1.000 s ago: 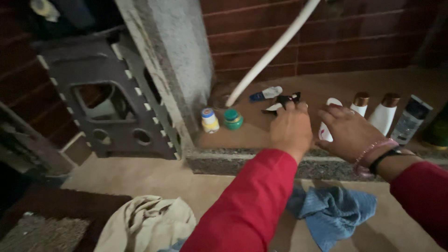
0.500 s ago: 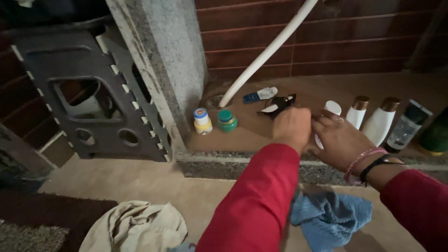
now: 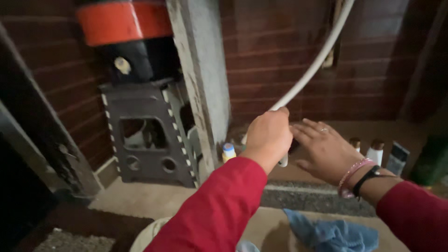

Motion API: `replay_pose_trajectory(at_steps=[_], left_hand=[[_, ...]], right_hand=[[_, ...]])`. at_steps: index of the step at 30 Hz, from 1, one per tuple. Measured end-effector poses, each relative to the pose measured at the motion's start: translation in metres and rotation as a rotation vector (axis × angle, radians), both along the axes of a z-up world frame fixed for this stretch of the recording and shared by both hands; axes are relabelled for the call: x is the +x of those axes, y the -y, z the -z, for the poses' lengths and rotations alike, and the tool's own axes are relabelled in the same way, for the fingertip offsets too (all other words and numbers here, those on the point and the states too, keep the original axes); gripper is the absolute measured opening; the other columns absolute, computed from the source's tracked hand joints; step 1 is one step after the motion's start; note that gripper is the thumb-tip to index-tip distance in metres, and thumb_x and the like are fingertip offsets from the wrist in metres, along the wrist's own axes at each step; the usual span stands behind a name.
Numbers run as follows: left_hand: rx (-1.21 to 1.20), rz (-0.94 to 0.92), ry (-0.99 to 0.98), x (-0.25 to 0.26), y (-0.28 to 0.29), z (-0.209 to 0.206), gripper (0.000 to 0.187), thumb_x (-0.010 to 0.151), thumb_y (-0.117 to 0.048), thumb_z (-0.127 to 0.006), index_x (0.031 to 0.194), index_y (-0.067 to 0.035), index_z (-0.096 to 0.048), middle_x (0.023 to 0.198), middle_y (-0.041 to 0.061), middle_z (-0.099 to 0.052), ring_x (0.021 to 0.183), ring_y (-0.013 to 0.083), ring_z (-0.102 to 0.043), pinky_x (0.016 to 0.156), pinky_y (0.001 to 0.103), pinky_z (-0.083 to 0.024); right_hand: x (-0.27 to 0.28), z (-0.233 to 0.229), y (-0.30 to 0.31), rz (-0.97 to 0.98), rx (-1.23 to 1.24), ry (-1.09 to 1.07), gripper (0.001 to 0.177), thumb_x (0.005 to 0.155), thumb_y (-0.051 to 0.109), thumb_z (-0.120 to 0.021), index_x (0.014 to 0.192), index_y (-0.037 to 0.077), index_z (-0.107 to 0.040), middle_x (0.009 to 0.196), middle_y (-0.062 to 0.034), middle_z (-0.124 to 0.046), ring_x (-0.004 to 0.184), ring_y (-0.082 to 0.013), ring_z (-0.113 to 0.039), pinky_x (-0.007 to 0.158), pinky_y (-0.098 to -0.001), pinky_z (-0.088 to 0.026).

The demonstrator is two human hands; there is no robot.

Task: The person sits on the floor and repeatedly picks up various bottles, tubes, and containers from a tiled ledge, then places them on the floor beside a cloth. The person handles items one at a time, moving them from the ledge to the floor area. Toward the end, the person uses a blue cloth to wipe the ledge surface.

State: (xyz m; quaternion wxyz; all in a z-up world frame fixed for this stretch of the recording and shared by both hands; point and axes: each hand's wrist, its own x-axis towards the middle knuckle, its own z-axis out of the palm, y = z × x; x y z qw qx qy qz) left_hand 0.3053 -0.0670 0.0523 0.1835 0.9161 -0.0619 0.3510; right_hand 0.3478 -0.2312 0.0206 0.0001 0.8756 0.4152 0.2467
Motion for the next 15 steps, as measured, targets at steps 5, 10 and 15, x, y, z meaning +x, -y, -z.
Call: replay_pose_trajectory(at_steps=[5, 10, 15], left_hand=[[-0.064, 0.001, 0.099, -0.071, -0.023, -0.051, 0.021, 0.082, -0.012, -0.067, 0.102, -0.008, -0.072, 0.096, 0.019, -0.074, 0.095, 0.0415, -0.070, 0.081, 0.053, -0.054], [-0.053, -0.049, 0.131, -0.132, -0.045, -0.080, 0.022, 0.082, -0.011, -0.066, 0.103, -0.011, -0.072, 0.097, 0.016, -0.074, 0.095, 0.0403, -0.069, 0.080, 0.052, -0.053], [0.048, -0.067, 0.182, -0.189, -0.064, -0.099, 0.024, 0.081, -0.010, -0.066, 0.104, -0.012, -0.071, 0.099, 0.016, -0.074, 0.097, 0.0404, -0.068, 0.082, 0.052, -0.052]], right_hand=[[-0.051, -0.041, -0.022, -0.085, 0.039, 0.039, 0.089, 0.078, 0.041, -0.075, 0.152, 0.008, -0.040, 0.159, -0.0125, -0.041, 0.147, -0.0292, -0.029, 0.120, -0.0469, -0.021], [-0.093, -0.072, -0.048, -0.156, 0.084, 0.071, 0.093, 0.078, 0.041, -0.075, 0.155, 0.009, -0.035, 0.159, -0.0121, -0.040, 0.152, -0.0309, -0.028, 0.117, -0.0489, -0.021], [-0.132, -0.094, -0.075, -0.218, 0.082, 0.069, 0.095, 0.079, 0.043, -0.076, 0.156, 0.008, -0.033, 0.161, -0.0128, -0.038, 0.152, -0.0327, -0.025, 0.118, -0.0521, -0.017]])
